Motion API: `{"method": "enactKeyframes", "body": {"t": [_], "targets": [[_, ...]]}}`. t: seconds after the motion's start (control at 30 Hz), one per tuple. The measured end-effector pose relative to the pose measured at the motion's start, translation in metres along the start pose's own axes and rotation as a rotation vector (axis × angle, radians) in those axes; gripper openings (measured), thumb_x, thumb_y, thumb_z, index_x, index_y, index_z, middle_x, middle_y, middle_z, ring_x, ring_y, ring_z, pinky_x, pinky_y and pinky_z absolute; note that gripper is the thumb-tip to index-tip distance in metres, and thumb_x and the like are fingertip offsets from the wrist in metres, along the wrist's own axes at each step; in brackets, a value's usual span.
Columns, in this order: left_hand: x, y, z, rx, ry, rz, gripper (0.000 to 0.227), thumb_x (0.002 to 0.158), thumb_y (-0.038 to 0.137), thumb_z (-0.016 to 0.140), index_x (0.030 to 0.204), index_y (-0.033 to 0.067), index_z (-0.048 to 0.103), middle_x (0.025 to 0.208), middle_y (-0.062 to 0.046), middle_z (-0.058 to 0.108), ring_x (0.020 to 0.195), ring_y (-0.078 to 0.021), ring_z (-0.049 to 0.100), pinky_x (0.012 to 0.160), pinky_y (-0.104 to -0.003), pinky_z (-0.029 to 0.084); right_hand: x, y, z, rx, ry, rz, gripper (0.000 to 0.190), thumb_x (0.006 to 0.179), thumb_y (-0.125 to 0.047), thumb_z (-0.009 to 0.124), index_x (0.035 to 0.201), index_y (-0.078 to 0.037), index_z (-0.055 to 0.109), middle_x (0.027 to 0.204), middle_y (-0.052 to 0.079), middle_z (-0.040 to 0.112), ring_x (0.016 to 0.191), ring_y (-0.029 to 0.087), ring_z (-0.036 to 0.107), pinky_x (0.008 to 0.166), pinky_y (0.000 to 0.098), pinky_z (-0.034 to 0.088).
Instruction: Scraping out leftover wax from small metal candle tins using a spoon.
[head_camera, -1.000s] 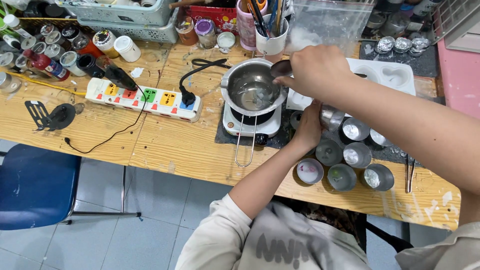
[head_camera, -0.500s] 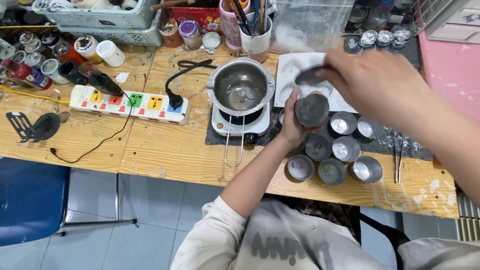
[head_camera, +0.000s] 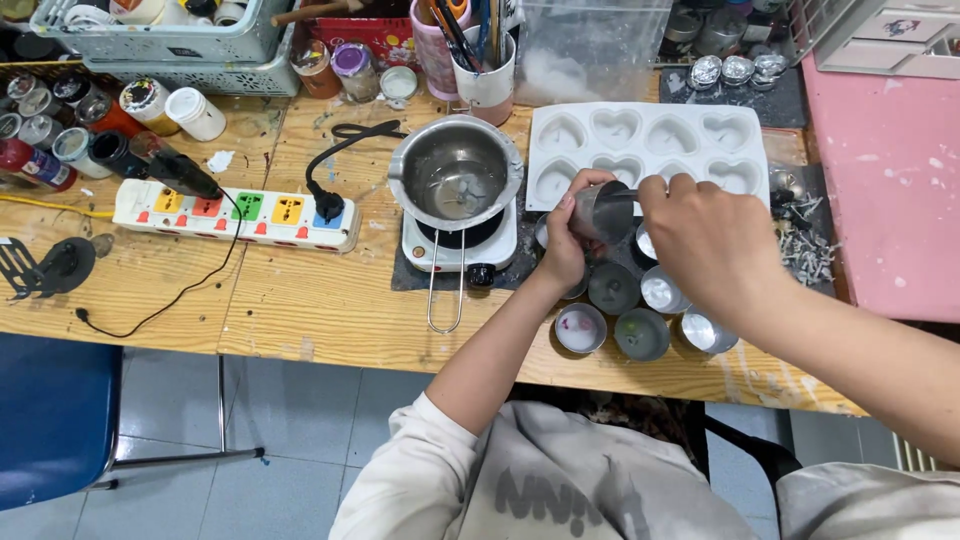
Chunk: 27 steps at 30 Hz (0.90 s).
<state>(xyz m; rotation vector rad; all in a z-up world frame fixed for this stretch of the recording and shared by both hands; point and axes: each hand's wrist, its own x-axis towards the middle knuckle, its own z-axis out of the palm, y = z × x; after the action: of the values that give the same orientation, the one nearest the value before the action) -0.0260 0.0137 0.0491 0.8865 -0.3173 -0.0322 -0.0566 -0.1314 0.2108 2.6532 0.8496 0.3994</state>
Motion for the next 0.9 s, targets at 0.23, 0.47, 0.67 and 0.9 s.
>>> {"method": "enactKeyframes", "body": {"t": [0.23,0.47,0.67,0.9], "targets": [[0.004,-0.024,-0.014,0.014,0.099,0.044,0.055,0.107,0.061,0.024,0.116,0.014,0.05,0.078,0.001,0.055,0.057,-0.0089,0.046,0.048,-0.024,0.033,0.014,-0.015,0.023,0.049,0.056,-0.032,0.009,0.086,-0.009,0.062,0.092,-0.004,0.061,0.077,0.011,0.07,0.064,0.024,0.074,0.05,0.0338,0.057],[0.005,-0.015,-0.024,0.027,0.072,-0.021,0.051,0.107,0.055,0.025,0.1,0.0126,0.053,0.071,0.001,0.051,0.054,-0.0086,0.041,0.046,-0.026,0.029,0.019,-0.013,0.025,0.144,0.007,-0.116,0.005,0.084,-0.007,0.062,0.088,-0.004,0.06,0.074,0.013,0.071,0.064,0.026,0.073,0.054,0.0346,0.058],[0.009,-0.003,-0.023,0.014,-0.03,-0.205,0.046,0.105,0.05,0.024,0.099,0.0136,0.051,0.066,0.001,0.049,0.049,-0.0099,0.038,0.042,-0.027,0.026,0.013,-0.006,0.033,0.113,-0.045,-0.097,0.005,0.084,-0.009,0.062,0.087,-0.005,0.061,0.069,0.012,0.071,0.064,0.024,0.074,0.054,0.0346,0.058],[0.012,0.0,-0.025,0.042,-0.08,-0.236,0.042,0.105,0.046,0.023,0.098,0.0132,0.048,0.069,0.001,0.048,0.053,-0.0095,0.036,0.045,-0.027,0.027,0.014,0.004,0.042,0.095,0.029,-0.164,0.006,0.084,-0.009,0.062,0.089,-0.006,0.062,0.074,0.009,0.071,0.067,0.024,0.074,0.055,0.0345,0.058]]}}
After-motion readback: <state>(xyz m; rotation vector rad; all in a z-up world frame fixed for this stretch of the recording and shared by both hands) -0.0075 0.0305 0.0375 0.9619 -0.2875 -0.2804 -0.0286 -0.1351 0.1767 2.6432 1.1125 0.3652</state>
